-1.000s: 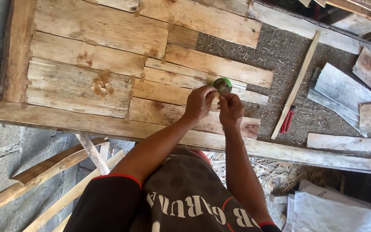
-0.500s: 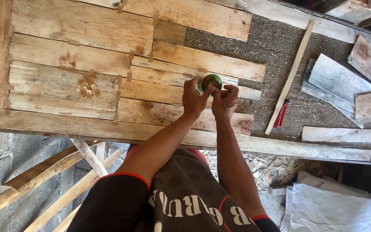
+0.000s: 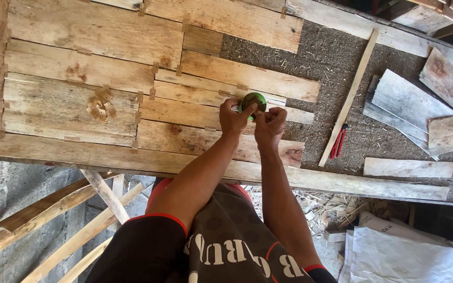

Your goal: Apply glue or adhesive between thin wooden slats to assemble a panel.

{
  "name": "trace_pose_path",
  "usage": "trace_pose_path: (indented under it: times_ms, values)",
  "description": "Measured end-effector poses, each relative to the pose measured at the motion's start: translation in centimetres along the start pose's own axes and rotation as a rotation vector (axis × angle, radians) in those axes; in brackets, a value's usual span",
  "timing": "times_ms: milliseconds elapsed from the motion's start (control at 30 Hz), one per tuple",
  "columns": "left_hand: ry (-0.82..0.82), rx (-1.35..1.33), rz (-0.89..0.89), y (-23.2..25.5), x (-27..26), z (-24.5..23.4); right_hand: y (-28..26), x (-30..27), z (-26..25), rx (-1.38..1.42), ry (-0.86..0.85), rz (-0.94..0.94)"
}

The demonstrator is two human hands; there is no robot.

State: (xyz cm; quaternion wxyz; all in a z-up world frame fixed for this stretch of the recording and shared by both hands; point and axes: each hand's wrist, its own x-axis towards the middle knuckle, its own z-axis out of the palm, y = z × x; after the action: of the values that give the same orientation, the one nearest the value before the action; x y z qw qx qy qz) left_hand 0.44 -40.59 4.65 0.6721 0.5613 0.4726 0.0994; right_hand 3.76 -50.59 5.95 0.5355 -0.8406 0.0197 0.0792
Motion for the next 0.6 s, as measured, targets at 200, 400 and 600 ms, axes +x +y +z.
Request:
trace_pose_path:
  times_ms: [200, 400, 600]
  values:
    - [0.046, -0.036, 0.037, -2.8, 1.9, 0.9, 3.4, 0.3, -1.1, 0.395, -0.044, 0.077]
    - [0.028, 0.036, 0.159, -2.4, 0.7, 0.3, 4.6, 0.4, -3.3, 0.366, -0.011, 0.058]
    - [0.078, 0.252, 0.764, -1.3, -0.7, -1.5, 3.2, 0.0, -3.5, 0.282, -0.135, -0.160]
